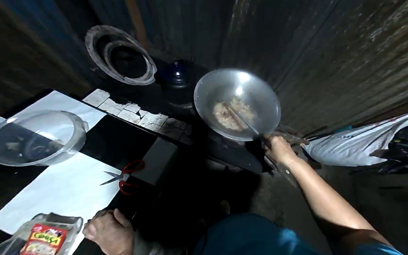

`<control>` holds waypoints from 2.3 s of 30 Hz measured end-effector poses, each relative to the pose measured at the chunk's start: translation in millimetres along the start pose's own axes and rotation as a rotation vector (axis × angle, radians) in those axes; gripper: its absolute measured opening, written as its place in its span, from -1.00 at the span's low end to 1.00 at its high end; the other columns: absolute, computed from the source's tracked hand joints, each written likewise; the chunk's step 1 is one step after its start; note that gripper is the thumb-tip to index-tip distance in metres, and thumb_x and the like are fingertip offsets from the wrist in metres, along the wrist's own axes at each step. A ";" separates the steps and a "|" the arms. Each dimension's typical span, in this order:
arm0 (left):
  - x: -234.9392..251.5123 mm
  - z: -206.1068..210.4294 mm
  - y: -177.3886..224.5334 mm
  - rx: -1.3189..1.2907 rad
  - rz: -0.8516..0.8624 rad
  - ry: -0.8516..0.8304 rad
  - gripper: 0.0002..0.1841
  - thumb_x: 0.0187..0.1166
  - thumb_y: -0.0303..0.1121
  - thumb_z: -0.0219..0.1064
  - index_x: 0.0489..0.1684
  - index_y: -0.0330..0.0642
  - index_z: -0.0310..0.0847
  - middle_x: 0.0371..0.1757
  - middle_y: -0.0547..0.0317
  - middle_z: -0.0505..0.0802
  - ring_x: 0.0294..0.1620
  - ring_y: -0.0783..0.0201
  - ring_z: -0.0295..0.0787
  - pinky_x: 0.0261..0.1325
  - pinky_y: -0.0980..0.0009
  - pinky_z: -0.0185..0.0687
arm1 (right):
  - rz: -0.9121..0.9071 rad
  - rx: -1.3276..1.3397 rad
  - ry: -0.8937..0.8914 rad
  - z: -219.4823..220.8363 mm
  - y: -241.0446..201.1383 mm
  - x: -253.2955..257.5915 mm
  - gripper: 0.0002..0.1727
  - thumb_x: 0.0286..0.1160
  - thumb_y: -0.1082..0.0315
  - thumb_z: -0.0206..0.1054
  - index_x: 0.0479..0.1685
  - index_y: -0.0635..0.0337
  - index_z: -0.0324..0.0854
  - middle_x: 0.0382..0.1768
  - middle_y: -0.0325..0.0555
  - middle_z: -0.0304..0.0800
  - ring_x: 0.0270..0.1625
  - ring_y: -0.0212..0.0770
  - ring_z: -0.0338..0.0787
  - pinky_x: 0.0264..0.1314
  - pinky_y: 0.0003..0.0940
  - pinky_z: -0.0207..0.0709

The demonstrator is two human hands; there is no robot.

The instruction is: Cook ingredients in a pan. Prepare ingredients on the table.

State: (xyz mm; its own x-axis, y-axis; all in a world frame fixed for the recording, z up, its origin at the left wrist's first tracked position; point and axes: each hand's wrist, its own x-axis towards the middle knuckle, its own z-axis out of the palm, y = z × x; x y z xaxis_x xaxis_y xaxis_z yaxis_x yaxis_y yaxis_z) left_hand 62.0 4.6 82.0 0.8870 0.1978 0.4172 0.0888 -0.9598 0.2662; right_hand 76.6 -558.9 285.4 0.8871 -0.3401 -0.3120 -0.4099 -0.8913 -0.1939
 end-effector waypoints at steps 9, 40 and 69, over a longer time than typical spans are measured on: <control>2.7 -16.5 15.4 -0.018 -0.015 -0.099 -0.49 0.85 -0.13 -0.06 0.22 -0.44 0.66 0.34 -0.42 0.73 0.53 -0.39 0.52 0.71 -0.37 -0.01 | -0.117 -0.001 0.062 -67.1 29.6 -124.9 -0.63 0.57 0.39 0.33 0.34 0.04 0.74 0.06 0.17 0.87 0.11 0.24 0.84 0.23 0.39 0.58; 2.0 -25.1 20.9 0.029 -0.002 -0.132 -0.53 0.83 -0.13 -0.03 0.24 -0.31 0.70 0.35 -0.23 0.77 0.53 -0.22 0.58 0.69 -0.25 0.15 | 0.204 -0.330 0.004 -81.5 -1.9 -121.1 -0.78 0.58 0.24 0.36 0.06 0.07 0.78 -0.03 0.25 0.84 0.10 0.37 0.81 0.01 0.46 0.56; 1.4 -17.3 13.8 0.045 0.023 -0.079 -0.61 0.76 -0.22 0.03 0.12 -0.30 0.72 0.26 -0.23 0.78 0.48 -0.21 0.58 0.68 -0.28 0.07 | 0.178 -0.115 0.007 -22.0 -24.6 -23.1 -0.63 0.68 0.22 0.23 0.36 0.11 0.69 0.23 0.30 0.77 0.30 0.38 0.75 0.27 0.44 0.54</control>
State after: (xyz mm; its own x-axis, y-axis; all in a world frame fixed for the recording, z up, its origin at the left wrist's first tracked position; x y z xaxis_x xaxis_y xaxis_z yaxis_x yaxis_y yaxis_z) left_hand 56.6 -5.0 101.3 0.9220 0.1611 0.3521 0.0867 -0.9722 0.2177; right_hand 70.8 -535.7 317.8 0.8044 -0.4974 -0.3250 -0.5341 -0.8449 -0.0289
